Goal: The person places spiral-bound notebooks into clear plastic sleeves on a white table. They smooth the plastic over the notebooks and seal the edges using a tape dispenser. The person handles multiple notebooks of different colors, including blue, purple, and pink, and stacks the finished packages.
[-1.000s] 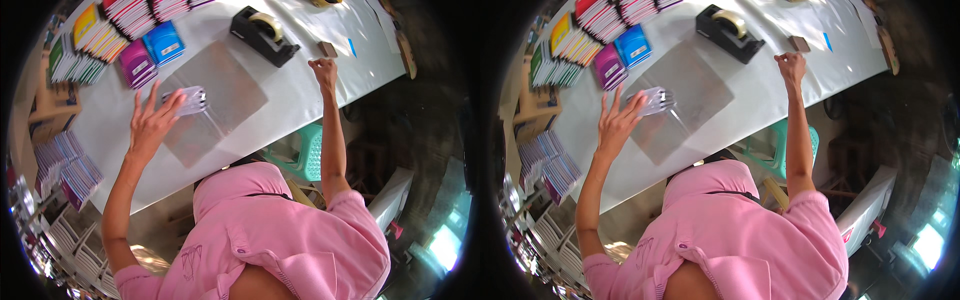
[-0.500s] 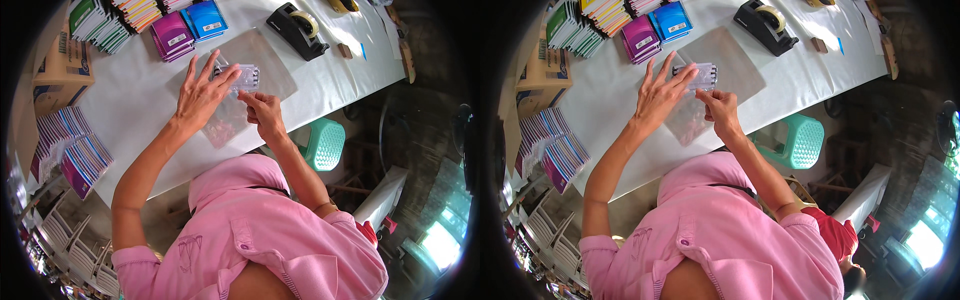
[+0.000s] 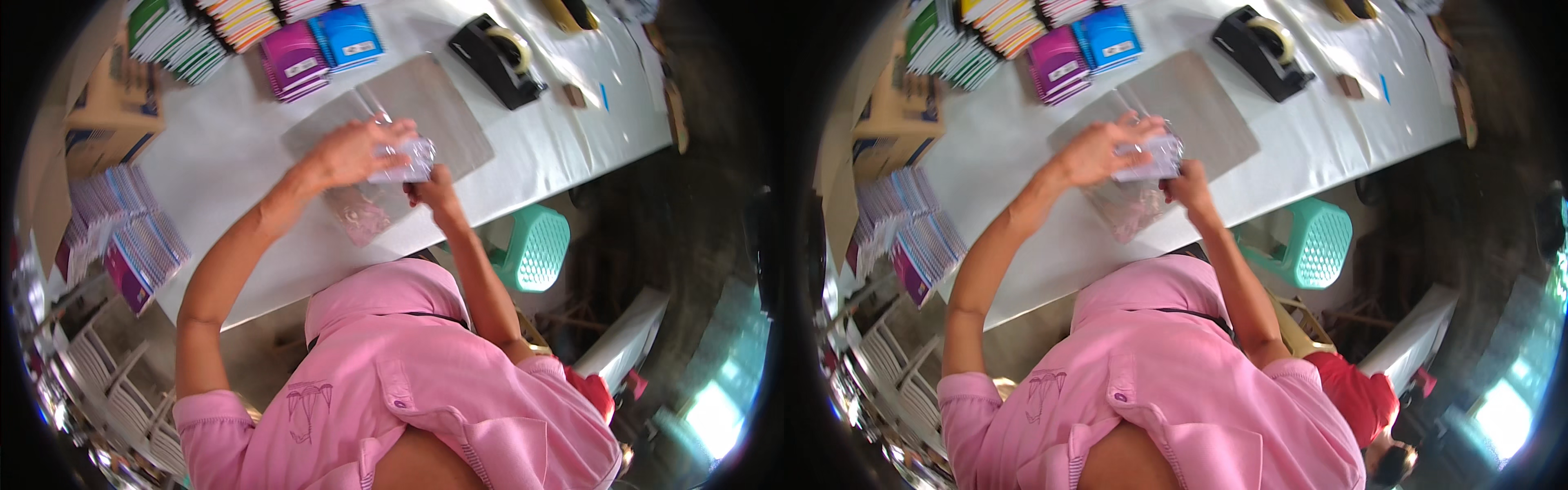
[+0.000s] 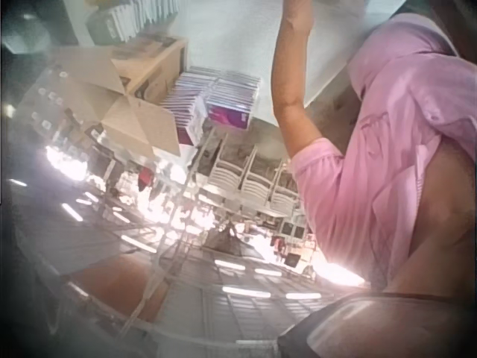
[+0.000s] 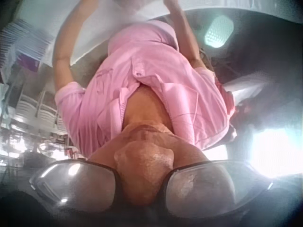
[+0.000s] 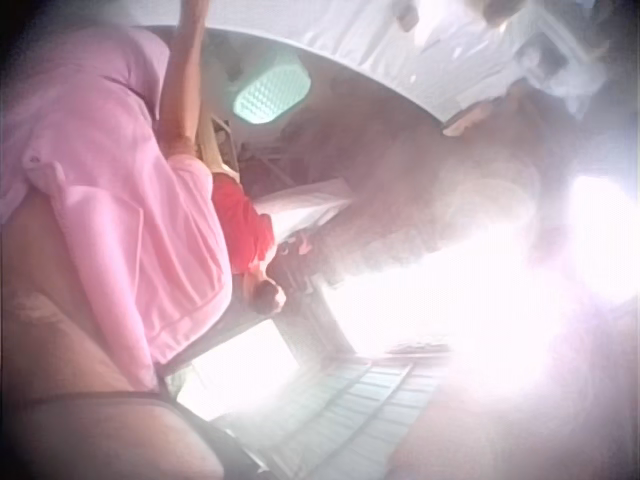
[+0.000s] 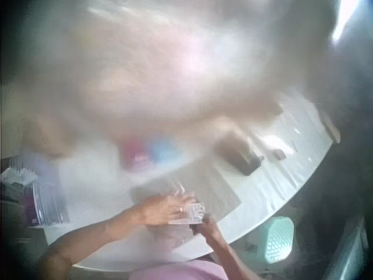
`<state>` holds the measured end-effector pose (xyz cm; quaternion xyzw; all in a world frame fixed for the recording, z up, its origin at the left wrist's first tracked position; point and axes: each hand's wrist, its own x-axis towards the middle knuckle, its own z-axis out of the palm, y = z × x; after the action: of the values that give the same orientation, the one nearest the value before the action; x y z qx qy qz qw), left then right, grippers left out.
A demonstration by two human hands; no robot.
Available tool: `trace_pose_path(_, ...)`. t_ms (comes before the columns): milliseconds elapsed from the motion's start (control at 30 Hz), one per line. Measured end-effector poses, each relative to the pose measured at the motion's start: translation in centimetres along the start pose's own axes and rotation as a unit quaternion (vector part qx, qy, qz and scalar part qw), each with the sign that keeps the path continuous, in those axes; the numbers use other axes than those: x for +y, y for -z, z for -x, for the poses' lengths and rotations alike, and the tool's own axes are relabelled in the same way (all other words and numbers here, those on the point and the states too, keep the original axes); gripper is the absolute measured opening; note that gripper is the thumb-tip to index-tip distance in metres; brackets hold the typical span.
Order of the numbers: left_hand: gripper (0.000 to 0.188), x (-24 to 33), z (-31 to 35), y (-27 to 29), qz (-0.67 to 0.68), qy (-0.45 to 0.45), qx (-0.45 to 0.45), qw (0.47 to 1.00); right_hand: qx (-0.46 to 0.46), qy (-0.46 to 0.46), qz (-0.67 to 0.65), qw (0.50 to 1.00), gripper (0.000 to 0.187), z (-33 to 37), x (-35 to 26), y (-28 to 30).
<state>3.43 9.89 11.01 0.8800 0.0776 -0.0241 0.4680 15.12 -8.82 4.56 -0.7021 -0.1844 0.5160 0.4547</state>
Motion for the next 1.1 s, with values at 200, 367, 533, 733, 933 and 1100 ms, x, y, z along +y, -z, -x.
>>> trace_pose_path(200,0.052,2.5,6.6,-4.5,0.272,-0.009,0.114,0.956,-0.149,-0.148,-0.187,0.96,0.056,0.0,-2.3,1.6)
trace_pose_path(367,0.056,2.6,20.1,-0.1,0.025,0.159,0.589,0.792,-0.267,-0.057,-0.091,0.958,0.06,0.6,-7.5,-7.6)
trace_pose_path(533,0.061,-3.3,39.6,5.6,0.017,0.371,0.771,0.517,-0.413,-0.062,-0.075,0.906,0.071,2.7,-12.2,-24.9)
trace_pose_path(733,0.074,-3.9,46.6,10.3,0.262,0.336,0.669,0.609,-0.466,-0.018,-0.136,0.874,0.072,5.4,-16.7,-39.3)
trace_pose_path(933,0.063,-8.8,52.9,5.8,0.287,0.399,0.577,0.652,-0.416,0.01,-0.138,0.899,0.063,6.0,-14.8,-42.3)
trace_pose_path(1100,0.054,-7.6,47.5,3.9,0.152,0.358,0.625,0.677,-0.364,0.083,-0.107,0.922,0.063,6.7,-15.7,-43.0)
